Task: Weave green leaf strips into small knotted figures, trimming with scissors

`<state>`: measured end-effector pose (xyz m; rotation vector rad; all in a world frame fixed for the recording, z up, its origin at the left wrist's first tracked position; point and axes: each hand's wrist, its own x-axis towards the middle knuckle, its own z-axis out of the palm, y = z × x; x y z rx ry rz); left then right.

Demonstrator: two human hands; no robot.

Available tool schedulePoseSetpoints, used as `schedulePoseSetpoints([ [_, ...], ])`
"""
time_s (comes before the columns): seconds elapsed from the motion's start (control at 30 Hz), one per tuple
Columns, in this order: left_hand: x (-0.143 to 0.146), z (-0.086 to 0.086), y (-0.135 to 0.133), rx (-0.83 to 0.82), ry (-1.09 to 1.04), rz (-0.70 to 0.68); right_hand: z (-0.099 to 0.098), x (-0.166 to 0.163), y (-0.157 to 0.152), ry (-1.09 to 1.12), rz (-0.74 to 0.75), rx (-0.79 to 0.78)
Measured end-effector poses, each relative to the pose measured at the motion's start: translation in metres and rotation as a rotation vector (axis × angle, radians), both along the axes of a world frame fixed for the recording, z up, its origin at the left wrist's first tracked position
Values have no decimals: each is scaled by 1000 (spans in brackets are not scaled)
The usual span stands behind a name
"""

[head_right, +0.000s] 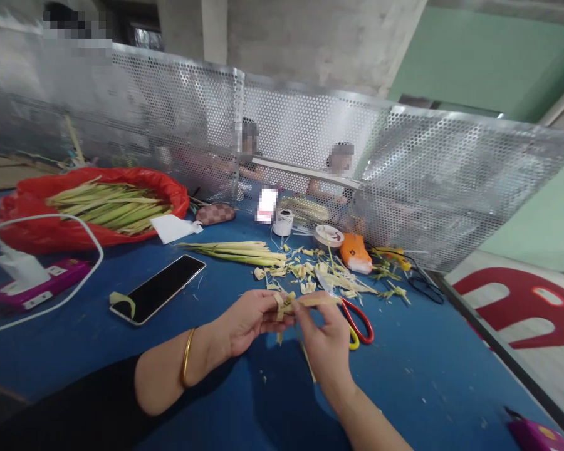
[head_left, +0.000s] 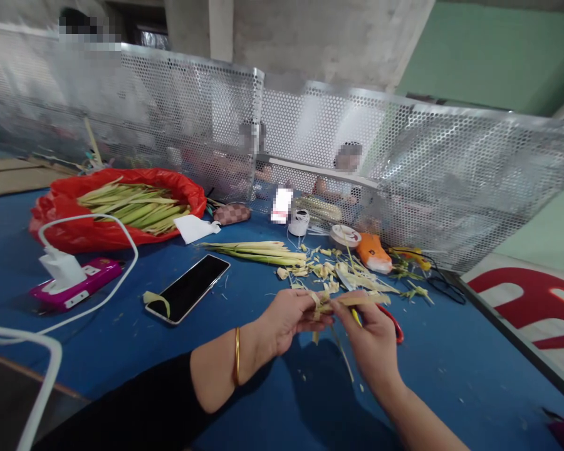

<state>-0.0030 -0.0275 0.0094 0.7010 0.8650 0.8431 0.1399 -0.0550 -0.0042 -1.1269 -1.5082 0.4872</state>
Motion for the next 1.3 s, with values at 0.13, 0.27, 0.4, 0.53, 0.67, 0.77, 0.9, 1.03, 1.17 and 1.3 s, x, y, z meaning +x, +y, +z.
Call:
schedulePoseSetpoints([
  [0.13, -1, 1, 0, 69, 37, -8, 1, -1, 7, 549, 103, -569],
  [0.27, -3, 4, 1, 80, 41, -47, 5, 0, 9, 745, 257, -776],
  [0.4, -5, 4, 3, 25, -22, -49, 8, 3, 10, 821, 305, -825],
  [0.53, -6, 2, 3, -18, -100, -121, 8, 1, 11, 910, 306, -927],
  [0.67, -8, 5, 5, -106, -115, -129, 3, 1, 13, 677, 290, -901],
  [0.77, -12, 10, 10, -179, -147, -14, -2, 6, 16, 102, 171, -528],
  [0.9, -18, 14, 15, -207, -230, 36, -2, 19, 18, -678, 48, 321],
  [1.03, -17, 15, 14, -206, -186, 28, 8, 25, 13, -936, 50, 721],
  [1.17, -18, 14, 14, -223, -170, 10, 18, 20, 5, -1057, 165, 758],
  [1.3, -19, 8, 16, -266, -203, -59, 21, 15, 3, -1036, 207, 779],
])
